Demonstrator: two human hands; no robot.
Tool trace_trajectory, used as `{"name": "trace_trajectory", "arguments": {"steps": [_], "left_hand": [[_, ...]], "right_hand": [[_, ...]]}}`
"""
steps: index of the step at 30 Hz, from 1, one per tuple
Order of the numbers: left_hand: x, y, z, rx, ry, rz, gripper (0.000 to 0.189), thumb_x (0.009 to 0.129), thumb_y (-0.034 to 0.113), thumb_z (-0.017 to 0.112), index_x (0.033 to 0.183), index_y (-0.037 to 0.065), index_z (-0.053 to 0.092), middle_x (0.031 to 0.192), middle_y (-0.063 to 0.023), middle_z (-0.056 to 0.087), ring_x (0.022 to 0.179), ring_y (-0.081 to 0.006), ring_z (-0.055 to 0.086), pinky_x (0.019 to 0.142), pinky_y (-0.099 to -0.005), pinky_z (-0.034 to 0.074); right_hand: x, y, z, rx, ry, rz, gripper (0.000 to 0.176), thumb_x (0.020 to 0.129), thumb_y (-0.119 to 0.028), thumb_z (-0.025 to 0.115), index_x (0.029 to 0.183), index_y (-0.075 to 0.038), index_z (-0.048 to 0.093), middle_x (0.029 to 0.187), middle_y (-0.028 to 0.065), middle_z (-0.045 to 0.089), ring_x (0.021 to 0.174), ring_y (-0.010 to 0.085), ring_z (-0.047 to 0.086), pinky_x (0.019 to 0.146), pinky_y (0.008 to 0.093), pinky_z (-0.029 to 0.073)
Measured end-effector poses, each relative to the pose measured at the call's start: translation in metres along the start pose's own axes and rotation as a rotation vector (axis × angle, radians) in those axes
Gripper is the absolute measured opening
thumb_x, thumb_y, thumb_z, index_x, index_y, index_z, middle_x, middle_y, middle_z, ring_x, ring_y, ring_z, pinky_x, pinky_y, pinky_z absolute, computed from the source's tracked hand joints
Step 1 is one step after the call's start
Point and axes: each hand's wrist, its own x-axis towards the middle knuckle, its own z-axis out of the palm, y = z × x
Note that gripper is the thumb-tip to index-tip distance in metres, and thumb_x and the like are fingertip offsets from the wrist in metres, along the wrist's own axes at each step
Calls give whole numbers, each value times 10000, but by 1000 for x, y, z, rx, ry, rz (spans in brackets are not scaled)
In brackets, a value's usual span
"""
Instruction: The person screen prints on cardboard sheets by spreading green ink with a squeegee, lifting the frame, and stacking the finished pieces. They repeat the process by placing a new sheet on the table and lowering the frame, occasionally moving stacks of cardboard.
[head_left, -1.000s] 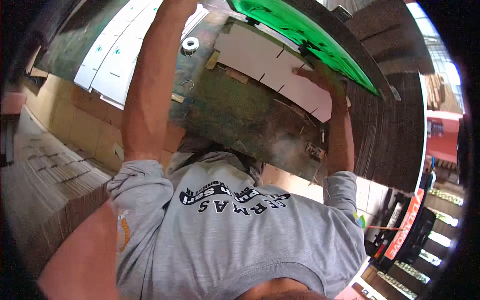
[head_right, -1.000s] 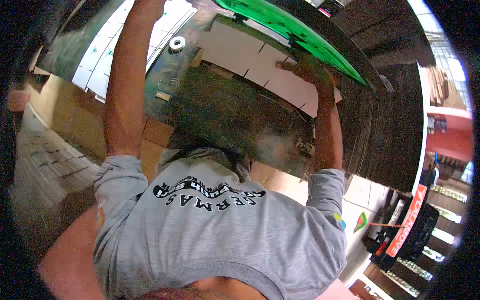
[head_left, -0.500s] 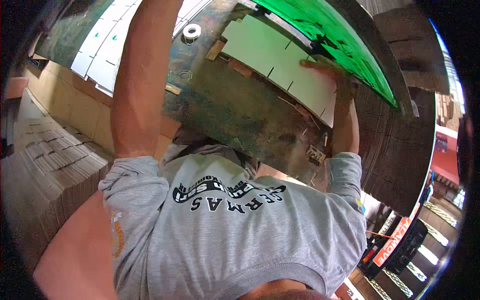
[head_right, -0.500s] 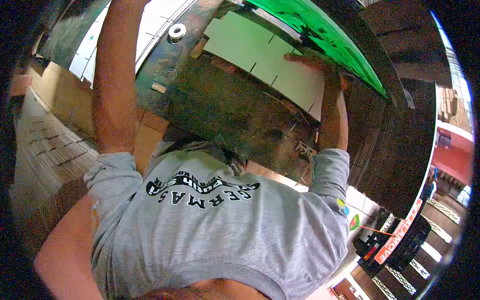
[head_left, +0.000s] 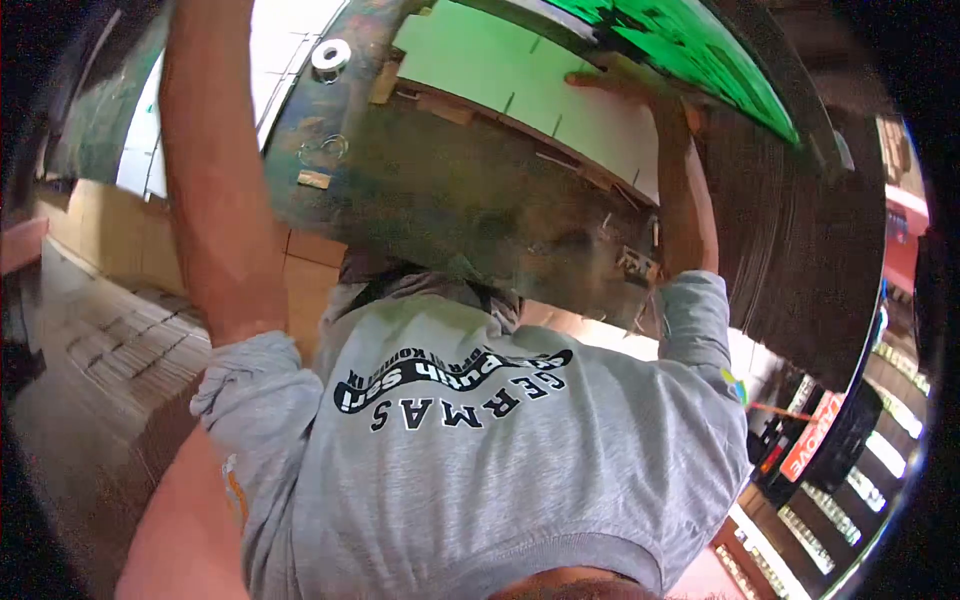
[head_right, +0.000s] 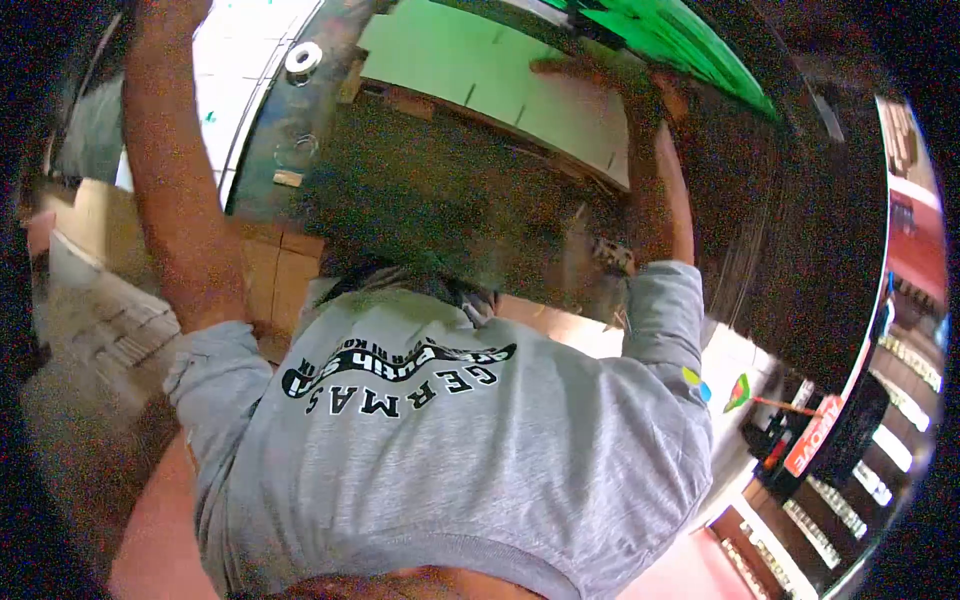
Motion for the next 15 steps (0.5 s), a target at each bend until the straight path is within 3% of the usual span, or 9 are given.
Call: {"name": "trace_trajectory", "arguments": {"steps": [4, 5, 11, 15], "left_hand": [[-1, 24, 56, 102, 466, -79, 758, 841, 691, 633, 1185, 15, 625, 943, -71, 638, 791, -151, 606, 779, -292, 511], [0, 40, 55, 70, 454, -263, 737, 853, 673, 632, 1202, 24, 624, 934, -62, 631, 777, -149, 605, 767, -289, 515], [18, -3, 20, 146, 378, -156, 706, 867, 654, 626, 1227, 47, 618, 937, -62, 626, 781, -145, 602, 764, -295, 520], [18, -9, 21, 149, 357, -129, 685, 876, 641, 622, 1243, 63, 613, 940, -62, 623, 784, -143, 601, 762, -299, 524]], "right_hand": [[9, 28, 9, -46, 82, -43, 643, 867, -592, 651, 1185, -34, 667, 1036, 123, 698, 942, 230, 642, 834, 369, 493], [7, 27, 10, -48, 98, -45, 650, 869, -594, 646, 1189, -28, 663, 1042, 127, 695, 946, 234, 640, 842, 372, 491], [-17, 20, 21, -25, 263, -43, 694, 883, -604, 618, 1208, 9, 639, 1075, 156, 680, 973, 258, 626, 886, 385, 483], [-49, 21, 32, 46, 640, -30, 724, 892, -611, 599, 1221, 33, 623, 1097, 175, 669, 990, 275, 617, 916, 395, 477]]}}
